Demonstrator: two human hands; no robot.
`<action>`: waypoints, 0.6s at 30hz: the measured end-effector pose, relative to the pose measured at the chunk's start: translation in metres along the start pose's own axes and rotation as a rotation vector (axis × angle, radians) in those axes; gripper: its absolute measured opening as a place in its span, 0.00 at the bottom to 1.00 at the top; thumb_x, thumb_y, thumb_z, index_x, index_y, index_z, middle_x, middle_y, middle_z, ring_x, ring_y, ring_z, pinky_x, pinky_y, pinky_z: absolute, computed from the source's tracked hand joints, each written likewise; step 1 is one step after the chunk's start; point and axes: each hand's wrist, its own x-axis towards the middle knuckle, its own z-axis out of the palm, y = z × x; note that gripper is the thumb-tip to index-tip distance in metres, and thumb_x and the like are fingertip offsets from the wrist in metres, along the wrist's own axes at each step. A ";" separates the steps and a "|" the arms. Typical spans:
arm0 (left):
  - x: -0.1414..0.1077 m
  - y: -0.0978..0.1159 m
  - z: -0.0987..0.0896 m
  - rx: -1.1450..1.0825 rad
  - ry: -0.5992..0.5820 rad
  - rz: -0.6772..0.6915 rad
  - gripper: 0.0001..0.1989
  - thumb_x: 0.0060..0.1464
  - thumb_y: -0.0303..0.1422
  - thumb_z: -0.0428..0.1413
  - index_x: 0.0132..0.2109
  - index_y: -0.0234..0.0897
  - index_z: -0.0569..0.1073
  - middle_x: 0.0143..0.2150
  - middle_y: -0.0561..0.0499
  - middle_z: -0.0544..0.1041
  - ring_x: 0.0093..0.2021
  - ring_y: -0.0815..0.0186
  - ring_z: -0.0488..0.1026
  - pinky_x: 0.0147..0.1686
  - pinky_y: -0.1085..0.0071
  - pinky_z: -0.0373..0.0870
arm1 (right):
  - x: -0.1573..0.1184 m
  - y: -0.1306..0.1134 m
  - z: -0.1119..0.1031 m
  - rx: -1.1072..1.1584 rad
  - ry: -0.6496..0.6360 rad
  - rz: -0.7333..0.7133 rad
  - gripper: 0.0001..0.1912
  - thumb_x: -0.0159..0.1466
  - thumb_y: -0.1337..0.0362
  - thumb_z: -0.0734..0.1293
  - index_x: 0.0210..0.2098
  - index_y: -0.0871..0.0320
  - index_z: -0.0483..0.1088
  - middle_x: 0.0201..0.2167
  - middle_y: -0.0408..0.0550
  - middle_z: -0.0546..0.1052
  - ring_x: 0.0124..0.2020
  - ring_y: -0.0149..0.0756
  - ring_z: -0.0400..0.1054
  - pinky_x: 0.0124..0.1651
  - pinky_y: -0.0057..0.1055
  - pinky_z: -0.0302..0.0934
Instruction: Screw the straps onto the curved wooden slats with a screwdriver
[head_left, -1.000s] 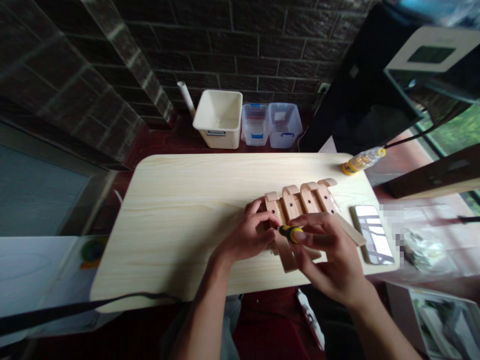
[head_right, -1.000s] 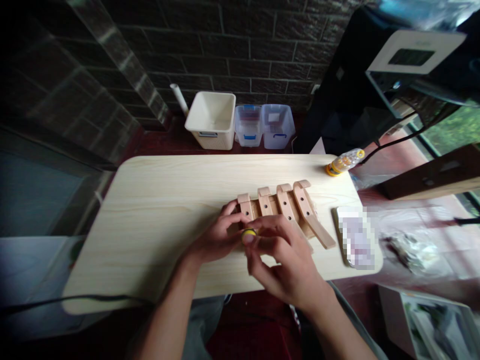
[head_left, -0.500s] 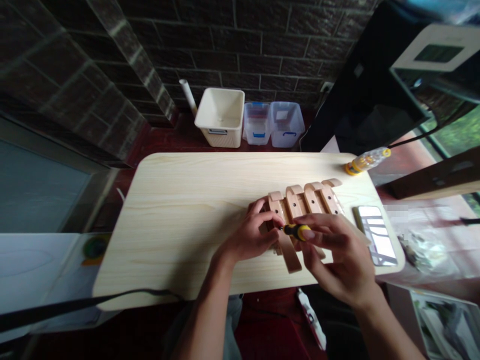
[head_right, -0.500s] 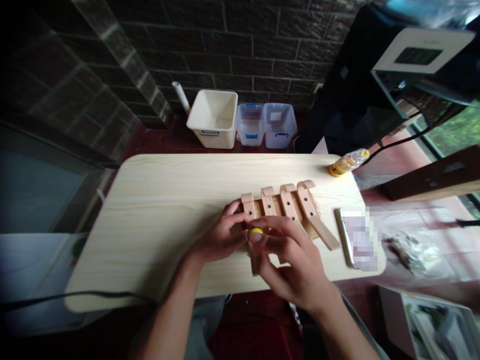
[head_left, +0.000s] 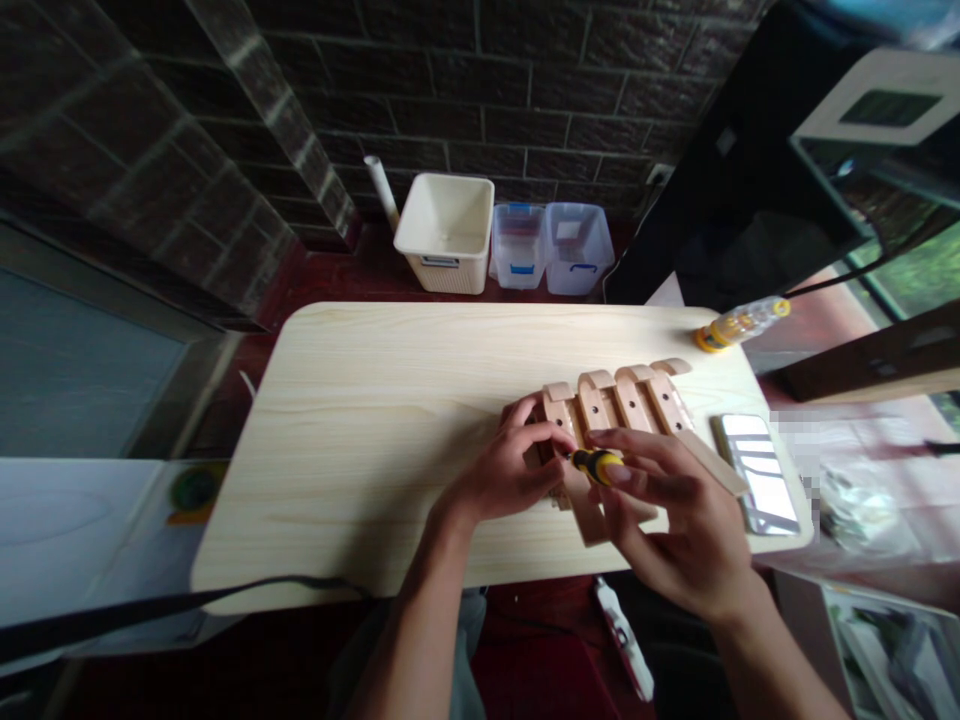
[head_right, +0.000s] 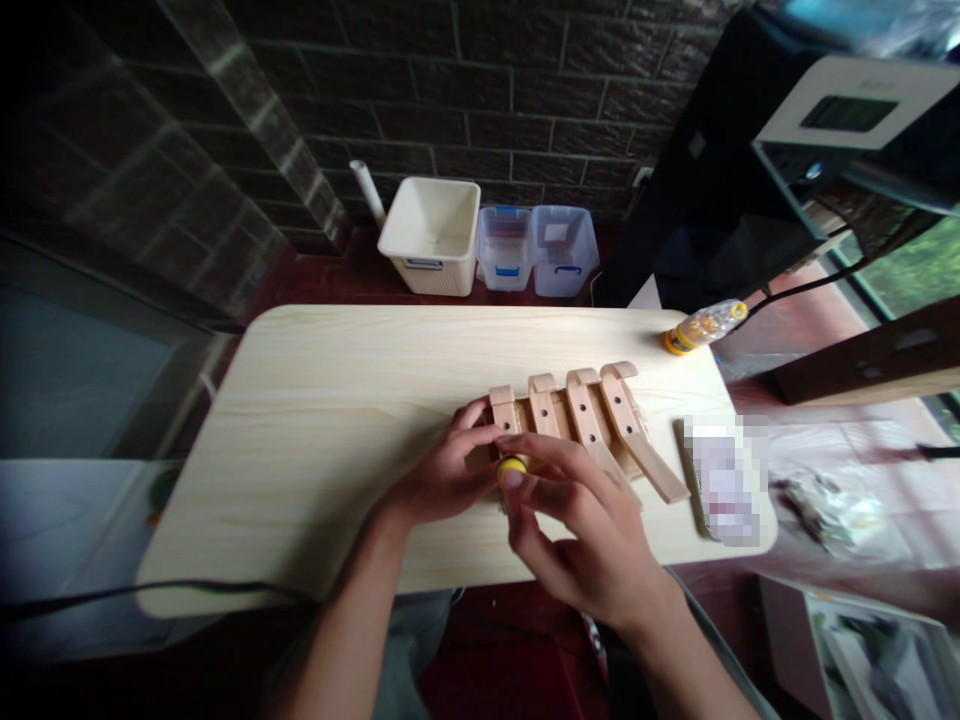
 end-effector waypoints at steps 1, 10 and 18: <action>0.000 0.000 0.000 -0.005 -0.003 -0.003 0.13 0.62 0.40 0.64 0.52 0.44 0.85 0.75 0.44 0.62 0.78 0.49 0.60 0.77 0.56 0.59 | -0.001 0.001 0.001 -0.008 0.007 -0.003 0.22 0.68 0.79 0.71 0.56 0.54 0.70 0.56 0.53 0.79 0.55 0.40 0.80 0.49 0.34 0.81; 0.000 0.008 -0.001 -0.003 0.000 -0.011 0.11 0.62 0.40 0.64 0.49 0.44 0.85 0.74 0.44 0.64 0.77 0.49 0.61 0.77 0.54 0.59 | -0.005 0.009 0.006 0.074 0.079 0.015 0.27 0.66 0.81 0.71 0.59 0.52 0.70 0.55 0.52 0.73 0.56 0.40 0.78 0.50 0.34 0.83; 0.000 0.005 -0.002 -0.012 -0.013 0.012 0.13 0.62 0.41 0.64 0.50 0.44 0.85 0.75 0.45 0.64 0.76 0.49 0.62 0.77 0.56 0.61 | -0.001 0.000 0.000 -0.029 0.016 -0.004 0.21 0.68 0.79 0.70 0.55 0.54 0.69 0.58 0.56 0.77 0.54 0.42 0.81 0.45 0.35 0.83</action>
